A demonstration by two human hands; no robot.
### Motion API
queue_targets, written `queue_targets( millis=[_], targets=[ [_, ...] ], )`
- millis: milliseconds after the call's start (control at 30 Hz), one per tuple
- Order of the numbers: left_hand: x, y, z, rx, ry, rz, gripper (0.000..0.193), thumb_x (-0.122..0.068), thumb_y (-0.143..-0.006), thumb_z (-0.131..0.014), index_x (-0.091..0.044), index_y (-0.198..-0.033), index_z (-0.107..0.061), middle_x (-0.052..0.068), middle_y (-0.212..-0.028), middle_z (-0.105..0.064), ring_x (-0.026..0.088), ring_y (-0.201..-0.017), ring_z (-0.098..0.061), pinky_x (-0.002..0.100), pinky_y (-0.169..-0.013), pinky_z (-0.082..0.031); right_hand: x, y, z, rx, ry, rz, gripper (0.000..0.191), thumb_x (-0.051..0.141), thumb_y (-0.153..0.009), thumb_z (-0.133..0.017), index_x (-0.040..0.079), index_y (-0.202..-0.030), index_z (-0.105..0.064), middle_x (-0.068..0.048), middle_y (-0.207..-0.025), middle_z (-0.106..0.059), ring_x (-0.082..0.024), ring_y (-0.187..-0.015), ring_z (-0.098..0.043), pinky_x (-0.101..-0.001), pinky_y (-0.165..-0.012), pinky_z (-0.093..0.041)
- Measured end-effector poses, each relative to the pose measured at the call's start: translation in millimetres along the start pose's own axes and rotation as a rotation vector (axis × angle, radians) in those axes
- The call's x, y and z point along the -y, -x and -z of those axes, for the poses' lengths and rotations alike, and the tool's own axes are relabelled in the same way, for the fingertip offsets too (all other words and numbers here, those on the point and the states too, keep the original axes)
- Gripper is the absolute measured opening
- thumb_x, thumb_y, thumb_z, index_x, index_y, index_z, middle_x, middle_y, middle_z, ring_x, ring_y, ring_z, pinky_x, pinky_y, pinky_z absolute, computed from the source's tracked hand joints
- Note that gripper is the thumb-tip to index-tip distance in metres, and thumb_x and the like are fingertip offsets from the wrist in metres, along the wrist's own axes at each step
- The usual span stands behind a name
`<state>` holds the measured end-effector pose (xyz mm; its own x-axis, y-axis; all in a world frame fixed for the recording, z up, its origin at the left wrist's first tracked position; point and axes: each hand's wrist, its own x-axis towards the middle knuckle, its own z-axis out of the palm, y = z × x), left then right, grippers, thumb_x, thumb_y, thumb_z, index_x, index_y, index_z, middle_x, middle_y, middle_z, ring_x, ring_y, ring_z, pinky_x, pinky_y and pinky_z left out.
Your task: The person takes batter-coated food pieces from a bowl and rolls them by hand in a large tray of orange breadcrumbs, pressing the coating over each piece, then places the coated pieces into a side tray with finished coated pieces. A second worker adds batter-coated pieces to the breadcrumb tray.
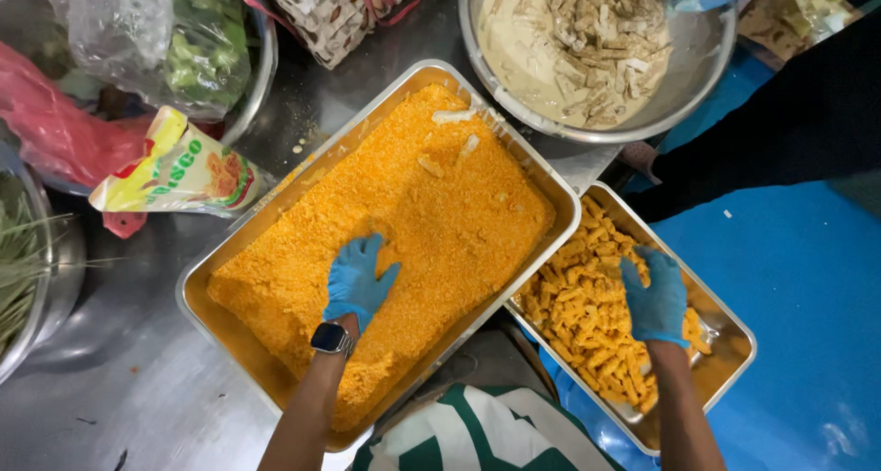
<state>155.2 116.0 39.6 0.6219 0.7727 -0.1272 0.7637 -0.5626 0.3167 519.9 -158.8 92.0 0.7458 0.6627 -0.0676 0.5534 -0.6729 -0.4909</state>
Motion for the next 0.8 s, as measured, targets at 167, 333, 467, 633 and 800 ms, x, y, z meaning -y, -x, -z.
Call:
queue_targets(
  millis=[167, 333, 467, 633, 800],
  targets=[
    [-4.0, -3.6, -4.3, -0.017, -0.141, 0.000, 0.084, -0.051, -0.085, -0.070, -0.003, -0.148, -0.043, 0.025, -0.135, -0.051, 0.044, -0.119, -0.049, 0.055, -0.096, -0.046, 84.4, -17.8, -58.2, 0.352, -0.231, 0.083, 0.062, 0.054, -0.089, -0.060, 0.008, -0.130, -0.063, -0.017, -0.126, -0.065, -0.034, -0.092, -0.068, -0.0462, -0.082, -0.057],
    [5.8, 12.1, -3.0, 0.126, 0.033, 0.019, 0.070, -0.046, -0.089, -0.070, -0.006, -0.145, -0.052, 0.022, -0.133, -0.059, 0.043, -0.123, -0.054, 0.051, -0.104, -0.045, 125.7, -33.2, -131.4, 0.336, 0.149, 0.114, 0.071, 0.066, -0.100, -0.055, -0.002, -0.119, -0.061, -0.029, -0.118, -0.066, -0.046, -0.112, -0.061, -0.0521, -0.096, -0.051],
    [17.2, 15.7, -13.2, 0.056, 0.375, 0.227, 0.070, -0.047, -0.088, -0.071, -0.005, -0.142, -0.056, 0.024, -0.132, -0.064, 0.040, -0.120, -0.062, 0.048, -0.100, -0.050, 122.5, -28.5, -172.7, 0.364, -0.259, -0.161, 0.076, 0.064, -0.092, -0.060, 0.001, -0.135, -0.053, -0.030, -0.126, -0.064, -0.046, -0.119, -0.059, -0.0513, -0.098, -0.048],
    [16.3, 0.5, -45.5, 0.007, 0.980, 0.321, 0.072, -0.048, -0.088, -0.069, -0.002, -0.142, -0.056, 0.018, -0.142, -0.065, 0.028, -0.131, -0.063, 0.040, -0.108, -0.050, 125.4, -24.7, -196.3, 0.332, -0.612, -0.411, 0.080, 0.061, -0.088, -0.065, 0.008, -0.145, -0.050, -0.016, -0.148, -0.054, -0.031, -0.135, -0.053, -0.0406, -0.107, -0.043],
    [10.5, -12.6, -71.6, 0.220, 1.317, 0.459, 0.071, -0.044, -0.100, -0.058, -0.007, -0.157, -0.040, 0.011, -0.165, -0.038, 0.023, -0.150, -0.036, 0.037, -0.121, -0.032, 146.3, -12.7, -185.5, 0.645, -0.865, -0.369, 0.071, 0.058, -0.095, -0.062, 0.007, -0.145, -0.053, -0.009, -0.149, -0.055, -0.021, -0.136, -0.049, -0.0358, -0.111, -0.041]
  ],
)
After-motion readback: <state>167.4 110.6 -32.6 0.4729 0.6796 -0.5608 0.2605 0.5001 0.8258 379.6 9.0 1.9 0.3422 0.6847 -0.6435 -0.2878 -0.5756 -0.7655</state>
